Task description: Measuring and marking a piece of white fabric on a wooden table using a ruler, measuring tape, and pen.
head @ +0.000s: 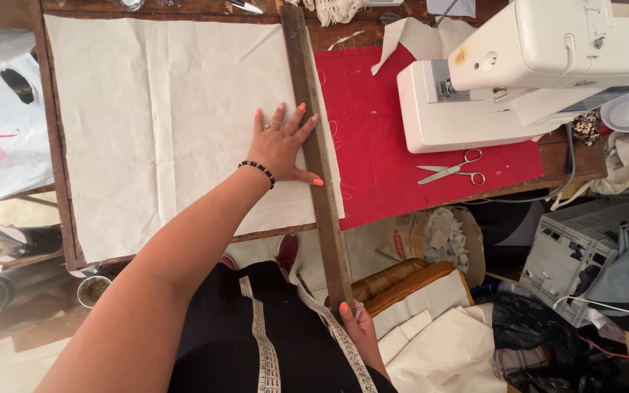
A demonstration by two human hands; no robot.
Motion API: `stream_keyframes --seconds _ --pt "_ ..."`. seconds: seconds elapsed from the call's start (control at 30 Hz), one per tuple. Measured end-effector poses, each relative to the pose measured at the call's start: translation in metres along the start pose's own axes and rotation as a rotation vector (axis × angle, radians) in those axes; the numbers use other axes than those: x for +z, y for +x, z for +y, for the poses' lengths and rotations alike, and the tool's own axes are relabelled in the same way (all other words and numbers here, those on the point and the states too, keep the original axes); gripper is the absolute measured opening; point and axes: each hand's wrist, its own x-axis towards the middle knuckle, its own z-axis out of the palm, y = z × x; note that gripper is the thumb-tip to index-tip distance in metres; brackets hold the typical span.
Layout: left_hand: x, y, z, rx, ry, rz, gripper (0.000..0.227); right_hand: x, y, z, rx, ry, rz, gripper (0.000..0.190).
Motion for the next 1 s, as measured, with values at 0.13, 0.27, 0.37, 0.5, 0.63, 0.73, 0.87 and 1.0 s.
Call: stream_keyframes --seconds 0.13,0.27,0.37,0.5,0.63,0.73,0.87,1.0 --pt "-0.002 0.001 0.001 -0.01 0.018 -0.012 0.139 -0.009 0.01 0.016 -0.022 -0.047 -0.014 0.036" --pt "0.0 0.001 0.0 -0.002 0.011 -0.013 0.138 -0.004 0.003 0.007 -0.014 -0.048 -0.016 0.034" --pt "0.004 0.003 0.0 0.001 -0.009 0.008 0.139 -0.003 0.001 0.004 -0.003 -0.047 -0.017 0.033" --pt "0.002 0.003 0.0 0.008 -0.034 -0.004 0.14 -0.01 0.009 0.013 -0.045 -0.089 -0.031 0.038" --pt "0.0 0.003 0.0 0.004 -0.027 -0.017 0.139 -0.014 0.013 0.02 -0.029 -0.081 -0.024 0.035" --pt "0.003 0.004 -0.001 0.005 -0.036 0.002 0.14 -0.012 0.011 0.014 -0.059 -0.154 -0.035 0.037" --pt "0.007 0.005 -0.002 0.021 -0.023 0.04 0.141 -0.006 0.003 0.005 -0.02 -0.117 -0.034 0.037" --pt "0.011 0.007 -0.003 0.027 -0.043 0.06 0.142 -0.014 0.01 0.016 -0.052 -0.146 -0.05 0.031"
